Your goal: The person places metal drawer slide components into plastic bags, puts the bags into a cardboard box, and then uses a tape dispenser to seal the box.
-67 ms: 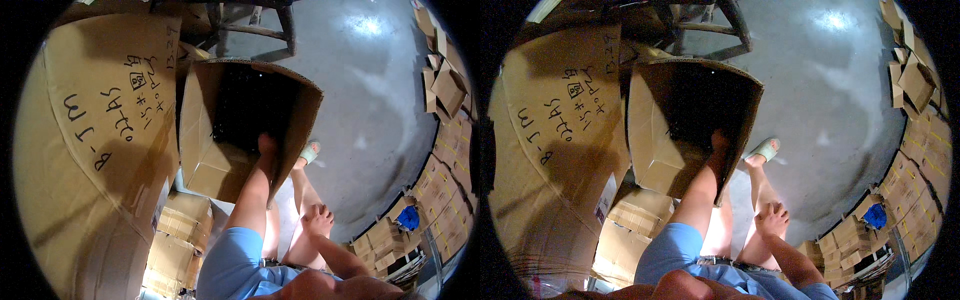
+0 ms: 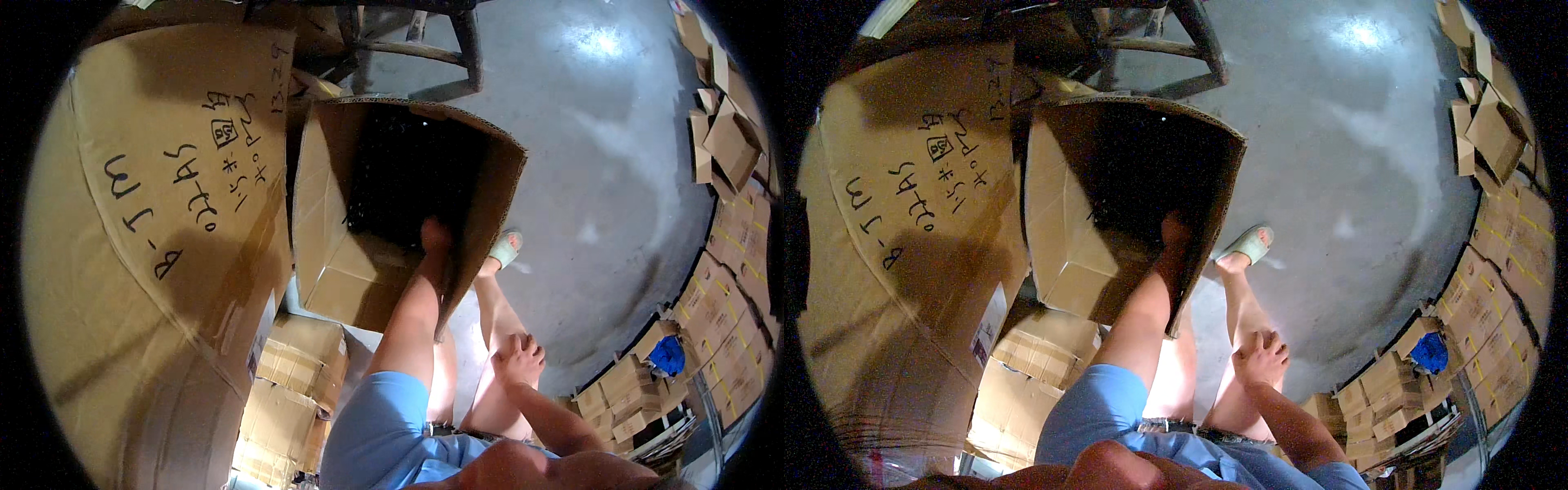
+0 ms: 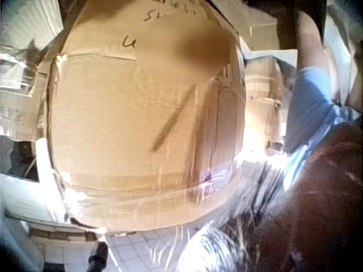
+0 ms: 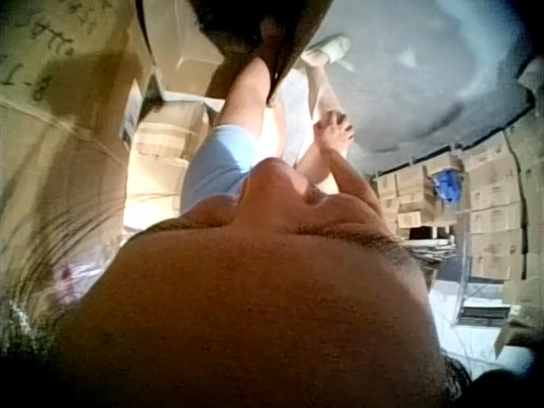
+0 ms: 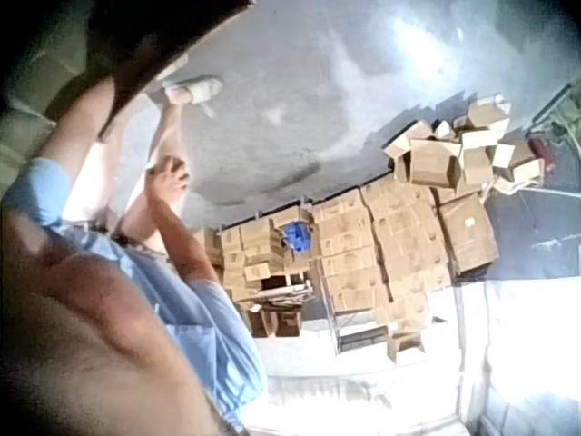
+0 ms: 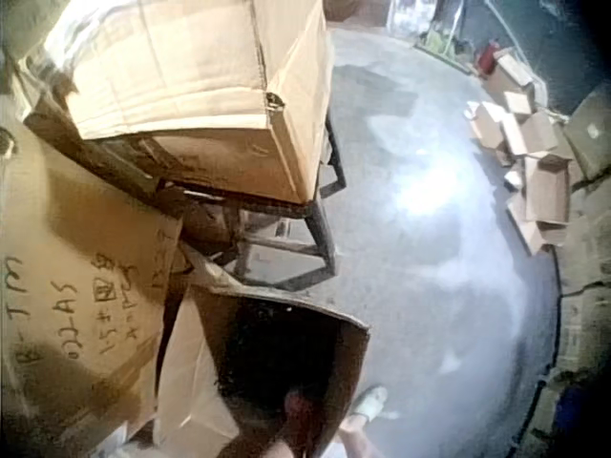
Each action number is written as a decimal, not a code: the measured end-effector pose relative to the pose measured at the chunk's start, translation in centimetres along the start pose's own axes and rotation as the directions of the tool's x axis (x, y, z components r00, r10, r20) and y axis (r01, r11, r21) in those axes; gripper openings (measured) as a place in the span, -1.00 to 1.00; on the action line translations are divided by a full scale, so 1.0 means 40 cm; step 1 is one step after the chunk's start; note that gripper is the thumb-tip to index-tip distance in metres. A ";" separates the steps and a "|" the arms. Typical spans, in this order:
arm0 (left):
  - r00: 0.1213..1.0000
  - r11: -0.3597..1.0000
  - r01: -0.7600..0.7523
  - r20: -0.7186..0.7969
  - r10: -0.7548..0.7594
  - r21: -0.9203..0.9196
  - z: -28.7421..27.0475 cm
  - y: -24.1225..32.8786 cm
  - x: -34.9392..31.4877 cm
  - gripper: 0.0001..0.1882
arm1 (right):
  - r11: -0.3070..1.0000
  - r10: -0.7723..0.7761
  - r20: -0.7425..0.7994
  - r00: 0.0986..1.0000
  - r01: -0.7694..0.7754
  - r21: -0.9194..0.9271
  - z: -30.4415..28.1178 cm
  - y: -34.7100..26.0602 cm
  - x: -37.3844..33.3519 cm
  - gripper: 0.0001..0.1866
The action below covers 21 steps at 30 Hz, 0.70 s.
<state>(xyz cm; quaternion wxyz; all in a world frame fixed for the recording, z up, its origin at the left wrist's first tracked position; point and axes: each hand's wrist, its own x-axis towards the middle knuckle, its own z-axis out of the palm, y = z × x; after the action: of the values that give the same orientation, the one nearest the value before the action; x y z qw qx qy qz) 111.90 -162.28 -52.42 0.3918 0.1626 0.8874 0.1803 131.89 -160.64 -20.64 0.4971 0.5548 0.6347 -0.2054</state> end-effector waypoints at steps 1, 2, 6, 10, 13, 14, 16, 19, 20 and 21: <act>0.999 0.999 0.043 0.015 -0.043 -0.012 0.007 -0.005 0.001 -0.71 | 1.000 0.003 -0.001 1.000 -0.003 0.001 0.002 0.002 0.000 -0.39; 0.999 0.999 0.041 0.016 -0.041 -0.012 0.015 -0.010 0.000 -0.71 | 1.000 -0.001 -0.020 1.000 0.001 0.001 0.007 0.003 0.000 -0.39; 0.994 0.994 0.072 0.077 -0.078 0.077 0.018 -0.012 0.000 -0.66 | 1.000 0.009 -0.026 1.000 -0.009 0.007 0.015 0.003 0.003 -0.39; 0.996 0.994 -0.076 0.054 0.072 0.078 -0.025 -0.004 -0.006 -0.68 | 1.000 0.005 -0.026 1.000 -0.005 0.011 0.014 -0.002 -0.001 -0.39; 0.991 0.996 -0.084 0.099 0.086 -0.027 -0.112 0.065 -0.056 -0.70 | 1.000 -0.011 -0.075 0.997 0.012 0.018 0.013 -0.004 -0.002 -0.39; 0.992 0.996 -0.088 0.093 0.089 -0.023 -0.144 0.097 -0.073 -0.70 | 1.000 -0.010 -0.050 0.999 0.011 0.013 0.006 -0.005 0.001 -0.39; 0.996 0.994 -0.091 -0.013 0.090 -0.054 -0.200 0.145 -0.125 -0.71 | 1.000 -0.011 -0.020 1.000 0.011 0.017 -0.009 -0.001 -0.008 -0.38; 0.984 0.971 -0.060 -0.176 0.019 -0.232 -0.312 0.172 -0.198 -0.76 | 0.999 -0.014 -0.010 1.000 0.015 0.029 -0.019 0.008 -0.012 -0.38; 0.988 0.973 -0.052 -0.154 0.017 -0.225 -0.350 0.206 -0.234 -0.77 | 0.998 -0.013 0.043 0.999 0.010 0.069 -0.010 0.025 -0.005 -0.40; 0.990 0.947 -0.047 -0.144 0.001 -0.319 -0.400 0.209 -0.266 -0.76 | 0.994 -0.032 0.090 0.995 0.022 0.110 -0.009 0.037 -0.001 -0.43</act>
<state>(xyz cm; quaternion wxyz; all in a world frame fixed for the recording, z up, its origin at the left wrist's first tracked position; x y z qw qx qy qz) 107.88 -162.57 -31.87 0.3466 0.0941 0.8697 0.3385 133.07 -159.93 -20.00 0.4919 0.5626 0.6064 -0.2718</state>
